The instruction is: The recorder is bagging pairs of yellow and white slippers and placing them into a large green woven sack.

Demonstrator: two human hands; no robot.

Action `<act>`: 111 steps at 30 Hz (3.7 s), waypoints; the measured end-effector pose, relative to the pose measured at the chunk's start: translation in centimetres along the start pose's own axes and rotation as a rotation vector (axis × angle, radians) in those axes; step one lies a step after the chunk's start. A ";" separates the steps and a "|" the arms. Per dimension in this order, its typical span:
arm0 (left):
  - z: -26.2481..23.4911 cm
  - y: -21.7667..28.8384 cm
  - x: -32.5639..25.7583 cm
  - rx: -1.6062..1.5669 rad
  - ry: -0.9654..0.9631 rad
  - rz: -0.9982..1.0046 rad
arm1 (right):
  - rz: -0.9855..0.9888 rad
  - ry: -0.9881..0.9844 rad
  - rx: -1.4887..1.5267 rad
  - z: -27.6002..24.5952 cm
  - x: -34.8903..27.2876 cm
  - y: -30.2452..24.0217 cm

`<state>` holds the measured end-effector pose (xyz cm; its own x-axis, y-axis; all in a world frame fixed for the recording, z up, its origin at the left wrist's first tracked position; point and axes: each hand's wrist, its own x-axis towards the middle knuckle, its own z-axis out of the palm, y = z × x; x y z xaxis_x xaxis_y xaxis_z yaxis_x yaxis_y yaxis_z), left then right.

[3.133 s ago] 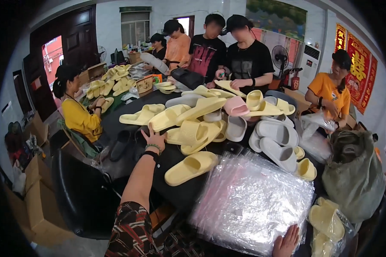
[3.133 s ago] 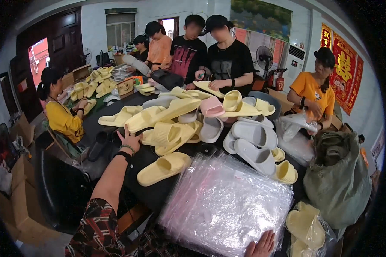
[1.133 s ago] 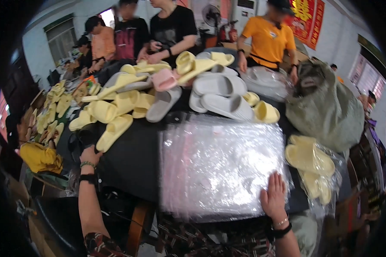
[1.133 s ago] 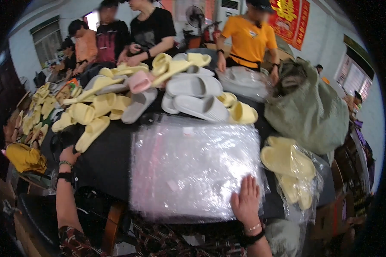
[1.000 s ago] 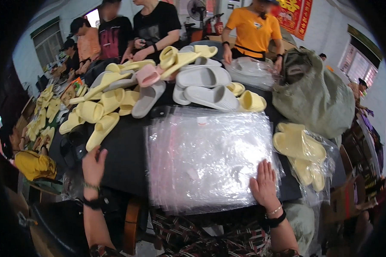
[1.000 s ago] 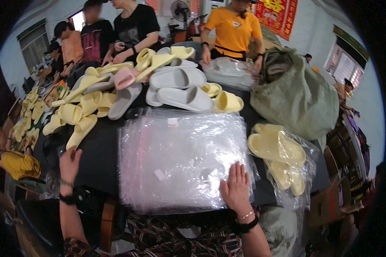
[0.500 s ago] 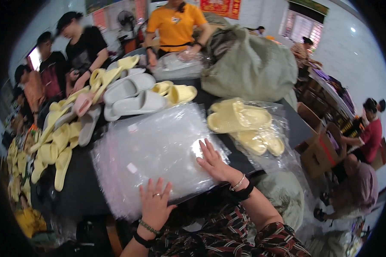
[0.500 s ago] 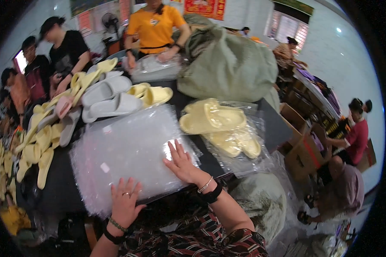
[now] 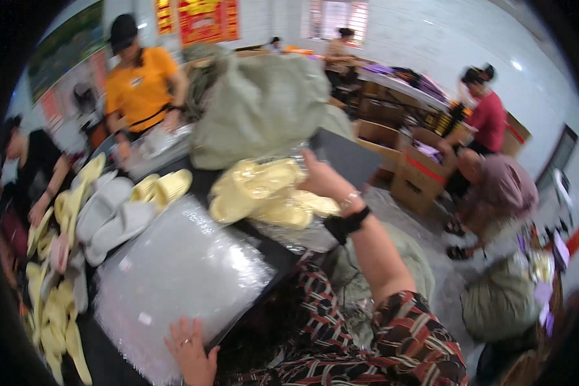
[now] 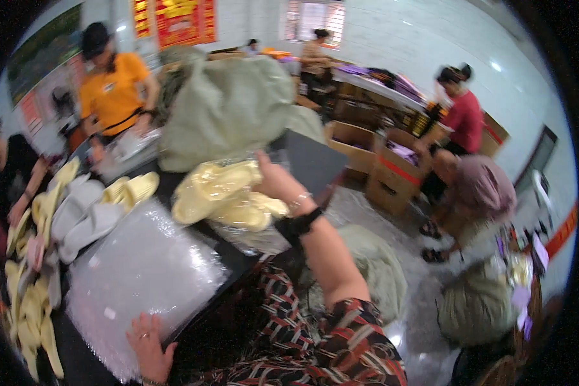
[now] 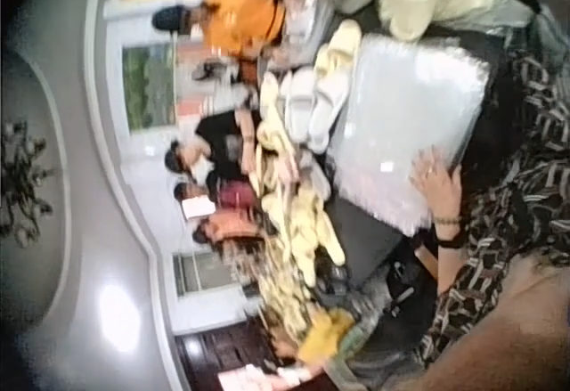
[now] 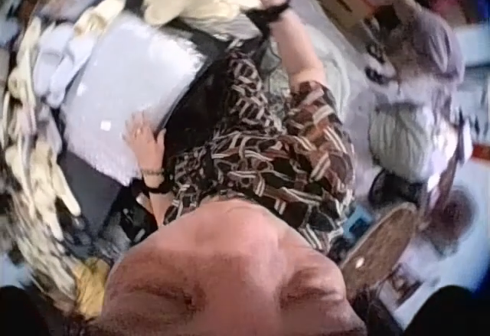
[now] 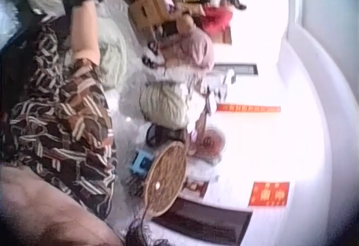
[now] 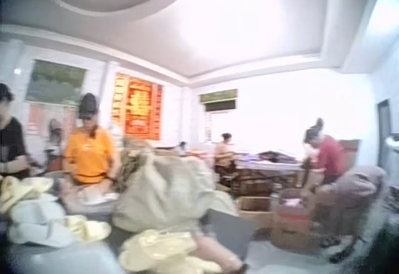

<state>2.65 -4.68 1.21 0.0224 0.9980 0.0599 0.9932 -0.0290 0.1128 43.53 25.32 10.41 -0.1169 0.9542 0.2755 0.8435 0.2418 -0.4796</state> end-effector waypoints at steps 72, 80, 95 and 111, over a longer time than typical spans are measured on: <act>-12.9 -12.0 6.6 -1.521 0.236 -0.317 | -0.184 -0.221 0.828 8.6 1.9 -15.7; -3.2 -17.0 3.8 -1.588 0.057 -0.753 | -0.167 -0.468 0.506 14.0 -8.2 -11.5; -5.3 -13.5 2.1 -1.133 0.475 -0.559 | -0.183 -0.515 0.457 10.7 -8.3 -13.1; -7.8 -14.3 3.0 -0.348 0.089 -0.170 | -0.670 -0.206 0.245 12.3 0.5 -14.8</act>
<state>-12.33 -1.70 7.47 -0.1645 0.9817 0.0958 0.8834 0.1034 0.4570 24.53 24.32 7.44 -0.6819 0.5962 0.4238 0.4184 0.7932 -0.4426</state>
